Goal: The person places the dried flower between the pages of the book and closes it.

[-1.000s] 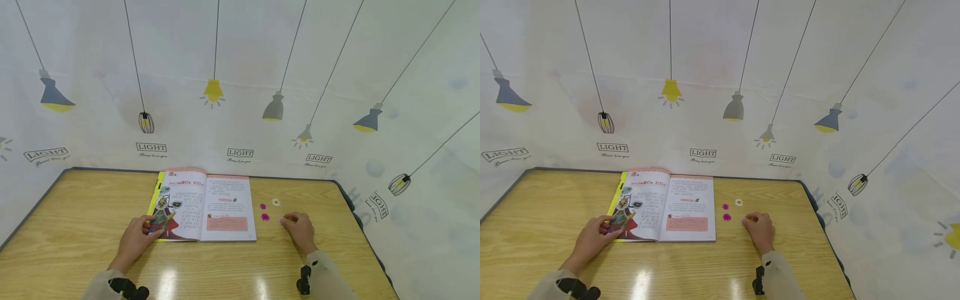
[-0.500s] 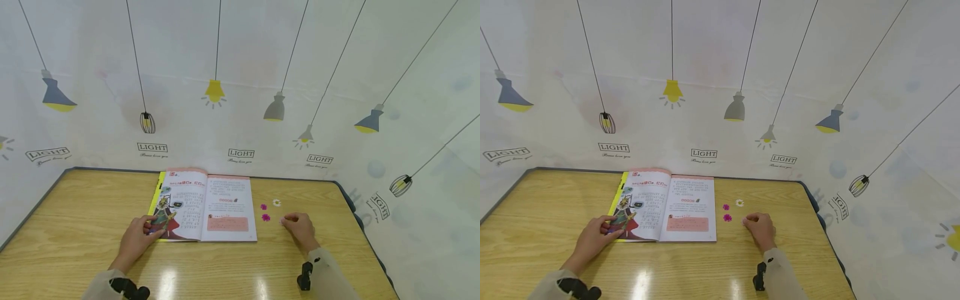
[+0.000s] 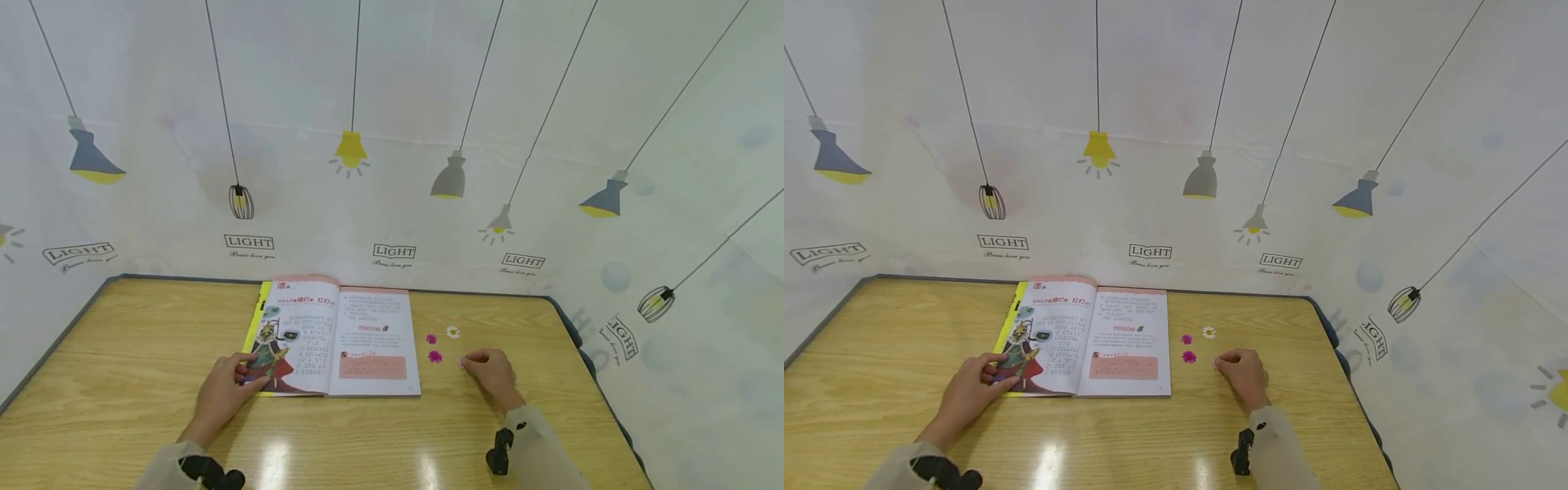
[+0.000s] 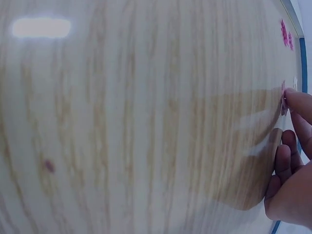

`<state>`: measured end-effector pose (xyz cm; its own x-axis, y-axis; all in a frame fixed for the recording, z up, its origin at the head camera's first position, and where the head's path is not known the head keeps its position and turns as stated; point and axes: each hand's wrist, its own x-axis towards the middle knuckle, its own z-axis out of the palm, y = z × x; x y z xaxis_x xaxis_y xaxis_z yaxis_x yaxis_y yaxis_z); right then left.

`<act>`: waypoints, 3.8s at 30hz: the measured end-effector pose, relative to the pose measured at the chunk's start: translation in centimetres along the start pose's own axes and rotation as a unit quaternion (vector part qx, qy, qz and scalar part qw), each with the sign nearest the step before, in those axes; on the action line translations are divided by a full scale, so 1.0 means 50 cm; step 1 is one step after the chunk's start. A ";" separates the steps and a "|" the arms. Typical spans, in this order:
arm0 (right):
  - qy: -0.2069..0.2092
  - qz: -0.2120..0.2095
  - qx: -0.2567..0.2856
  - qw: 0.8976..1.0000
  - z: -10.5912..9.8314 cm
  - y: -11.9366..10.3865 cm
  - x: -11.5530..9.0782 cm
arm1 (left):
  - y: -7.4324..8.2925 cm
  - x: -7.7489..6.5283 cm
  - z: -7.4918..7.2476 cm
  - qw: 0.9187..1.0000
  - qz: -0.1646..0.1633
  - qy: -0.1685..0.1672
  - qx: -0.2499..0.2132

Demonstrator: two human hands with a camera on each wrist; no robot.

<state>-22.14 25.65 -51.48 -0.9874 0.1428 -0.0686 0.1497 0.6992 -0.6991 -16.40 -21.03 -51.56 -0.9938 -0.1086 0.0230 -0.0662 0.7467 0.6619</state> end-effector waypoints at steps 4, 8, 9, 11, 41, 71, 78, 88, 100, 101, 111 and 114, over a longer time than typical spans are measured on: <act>0.000 -0.003 0.013 1.000 -0.003 -0.002 0.000 | -0.001 0.000 0.001 1.000 -0.001 0.000 -0.001; -0.002 -0.001 0.042 0.999 -0.005 -0.004 0.000 | -0.002 0.001 0.002 1.000 -0.001 0.001 -0.001; -0.002 0.000 0.051 0.999 -0.006 -0.005 -0.001 | -0.001 0.001 0.002 1.000 -0.001 0.001 -0.001; -0.001 0.000 0.059 0.998 -0.007 -0.007 0.000 | -0.001 0.000 0.002 1.000 -0.003 0.001 -0.001; -0.037 -0.108 0.089 0.989 0.026 -0.130 0.004 | -0.004 0.001 0.005 1.000 -0.005 -0.003 0.002; -0.103 -0.051 0.031 0.993 0.156 -0.239 0.048 | -0.019 0.010 0.014 1.000 -0.007 0.007 0.003; -0.109 -0.032 0.037 0.993 0.165 -0.238 0.065 | -0.019 0.010 0.014 1.000 -0.008 0.008 0.002; -0.115 -0.035 0.055 0.991 0.170 -0.240 0.063 | -0.018 0.005 0.015 1.000 -0.004 0.013 0.002; -0.090 -0.056 0.061 0.993 0.171 -0.247 0.052 | -0.015 0.004 0.011 1.000 -0.003 0.012 0.000; -0.089 -0.059 0.062 0.992 0.171 -0.246 0.051 | -0.014 0.004 0.011 1.000 -0.004 0.012 0.000; -0.106 -0.043 0.057 0.992 0.168 -0.241 0.059 | -0.011 0.004 0.010 1.000 -0.014 0.005 0.002; -0.108 -0.032 0.043 0.993 0.167 -0.240 0.060 | -0.012 0.004 0.011 1.000 -0.018 0.004 0.003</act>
<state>-27.35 11.84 -49.22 -0.9840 -0.0604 -0.1674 0.0908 0.6387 -0.7641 -16.61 -21.13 -52.36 -0.9900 -0.1413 0.0046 -0.1035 0.7462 0.6576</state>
